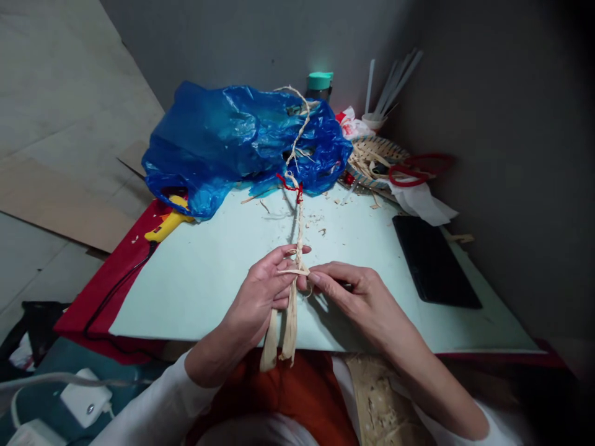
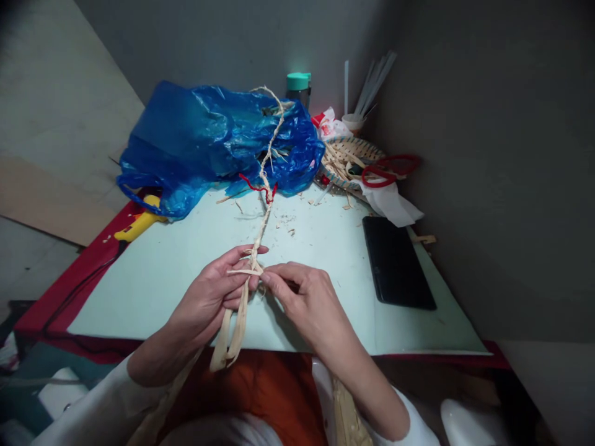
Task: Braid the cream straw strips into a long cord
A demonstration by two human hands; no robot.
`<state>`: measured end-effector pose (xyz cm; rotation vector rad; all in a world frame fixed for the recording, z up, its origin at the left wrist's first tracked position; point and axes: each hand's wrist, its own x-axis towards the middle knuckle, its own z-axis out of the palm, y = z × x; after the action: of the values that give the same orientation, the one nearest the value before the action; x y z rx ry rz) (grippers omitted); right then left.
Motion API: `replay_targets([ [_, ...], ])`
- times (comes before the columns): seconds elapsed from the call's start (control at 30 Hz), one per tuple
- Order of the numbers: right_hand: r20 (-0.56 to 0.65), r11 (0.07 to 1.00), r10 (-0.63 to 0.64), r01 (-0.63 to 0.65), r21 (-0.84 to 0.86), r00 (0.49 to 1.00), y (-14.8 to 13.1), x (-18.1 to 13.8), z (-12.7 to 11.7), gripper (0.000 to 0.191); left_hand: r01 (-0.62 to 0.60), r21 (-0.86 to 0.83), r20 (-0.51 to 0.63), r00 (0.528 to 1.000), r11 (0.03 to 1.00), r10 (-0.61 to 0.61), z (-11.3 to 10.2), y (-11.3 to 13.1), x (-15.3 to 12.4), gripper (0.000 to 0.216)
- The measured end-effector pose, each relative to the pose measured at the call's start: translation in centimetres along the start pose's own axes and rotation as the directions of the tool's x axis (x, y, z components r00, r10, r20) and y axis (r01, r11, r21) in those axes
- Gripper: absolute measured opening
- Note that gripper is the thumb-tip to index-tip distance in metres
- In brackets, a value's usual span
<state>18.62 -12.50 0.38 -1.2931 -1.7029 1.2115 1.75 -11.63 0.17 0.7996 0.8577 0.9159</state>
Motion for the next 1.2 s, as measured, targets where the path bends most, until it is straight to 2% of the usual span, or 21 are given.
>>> replay_targets([
  [0.13,-0.072,0.994,-0.033,0.025,-0.109,0.997,0.2,0.2,-0.4,0.022,0.046,-0.050,0.006,0.999,0.998,-0.046,-0.1,0.1,-0.1,0.034],
  [0.33,-0.068,0.985,-0.013,0.002,-0.170,0.998,-0.2,-0.4,-0.8,0.029,0.059,-0.175,0.047,0.998,0.983,-0.051,-0.2,0.3,0.0,0.029],
  [0.53,-0.100,0.947,-0.131,0.094,-0.306,0.986,-0.4,-0.2,-1.1,0.019,0.077,-0.124,0.059,0.996,0.989,-0.070,-0.4,0.4,0.1,0.034],
  [0.73,0.078,0.975,-0.078,0.093,-0.201,0.994,-0.8,0.0,-0.4,0.023,0.042,-0.048,0.044,0.998,0.998,-0.040,-0.2,0.4,0.1,0.036],
  [0.83,0.049,0.975,-0.143,0.149,-0.163,0.989,-0.6,0.3,0.0,0.026,0.020,-0.014,0.025,0.999,1.000,-0.019,-0.3,0.4,0.0,0.038],
  [0.93,0.023,0.961,-0.185,0.186,-0.206,0.982,-0.2,0.7,0.1,0.030,0.006,0.023,0.022,1.000,1.000,-0.007,-0.4,0.4,0.0,0.041],
  [1.2,0.031,0.930,-0.187,0.187,-0.316,0.982,-0.5,0.9,-0.7,0.027,0.092,-0.026,0.027,0.995,0.995,-0.091,-0.6,0.8,-0.2,0.039],
])
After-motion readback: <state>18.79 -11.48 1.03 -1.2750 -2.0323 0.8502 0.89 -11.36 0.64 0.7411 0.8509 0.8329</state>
